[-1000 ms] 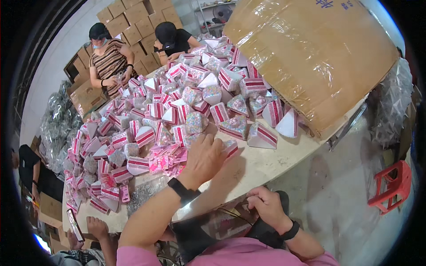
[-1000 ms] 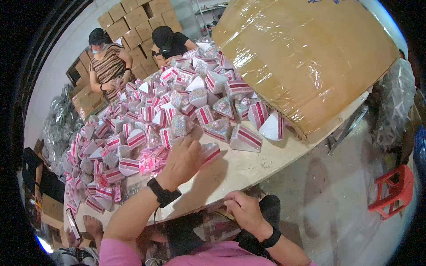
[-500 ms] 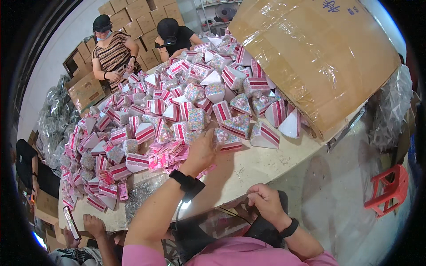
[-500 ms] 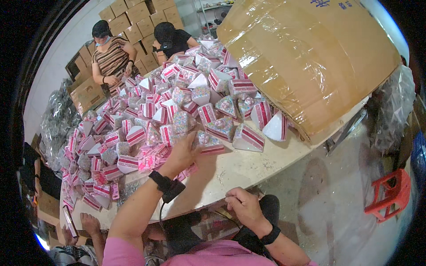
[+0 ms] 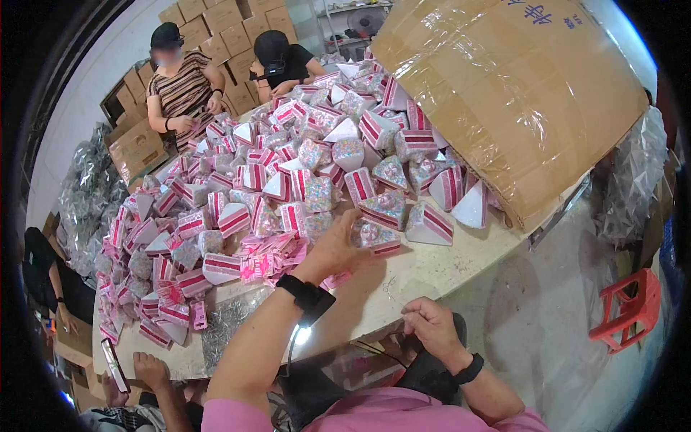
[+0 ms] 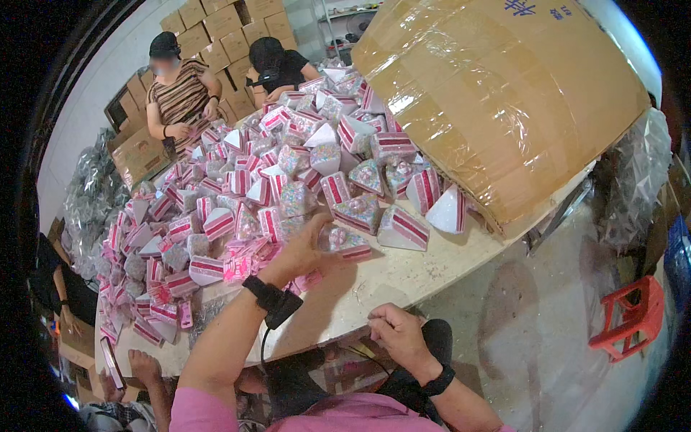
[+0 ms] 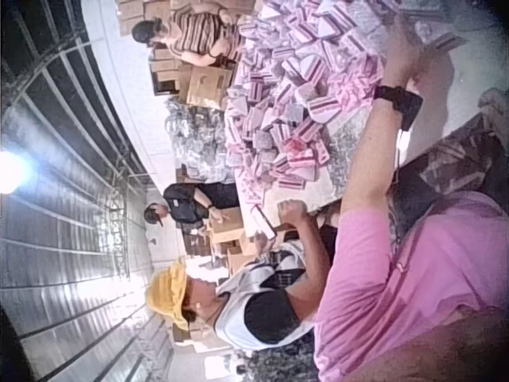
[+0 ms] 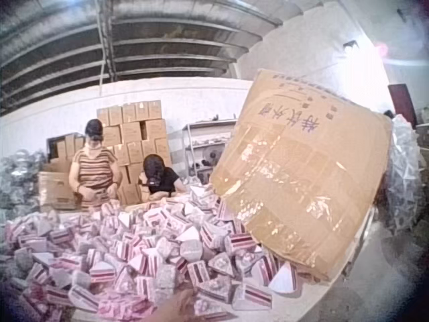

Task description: Packing triangular product boxes with small colorful items and sealing them with stickers.

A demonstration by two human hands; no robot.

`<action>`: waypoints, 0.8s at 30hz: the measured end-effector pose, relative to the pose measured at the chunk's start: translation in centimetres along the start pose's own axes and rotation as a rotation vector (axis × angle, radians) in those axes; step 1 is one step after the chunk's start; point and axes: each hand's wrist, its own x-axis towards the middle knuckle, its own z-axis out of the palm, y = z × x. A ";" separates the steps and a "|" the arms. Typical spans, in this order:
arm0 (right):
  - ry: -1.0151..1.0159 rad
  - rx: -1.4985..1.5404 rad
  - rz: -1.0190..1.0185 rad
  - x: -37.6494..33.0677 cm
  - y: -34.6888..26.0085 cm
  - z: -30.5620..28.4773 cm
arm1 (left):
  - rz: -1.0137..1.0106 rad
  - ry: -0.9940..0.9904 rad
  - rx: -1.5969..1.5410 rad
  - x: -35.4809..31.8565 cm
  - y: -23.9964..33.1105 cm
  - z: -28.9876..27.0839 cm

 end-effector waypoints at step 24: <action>-0.088 0.120 0.048 -0.9 -7.4 1.9 | -0.244 0.157 -1.593 -14.0 5.8 2.2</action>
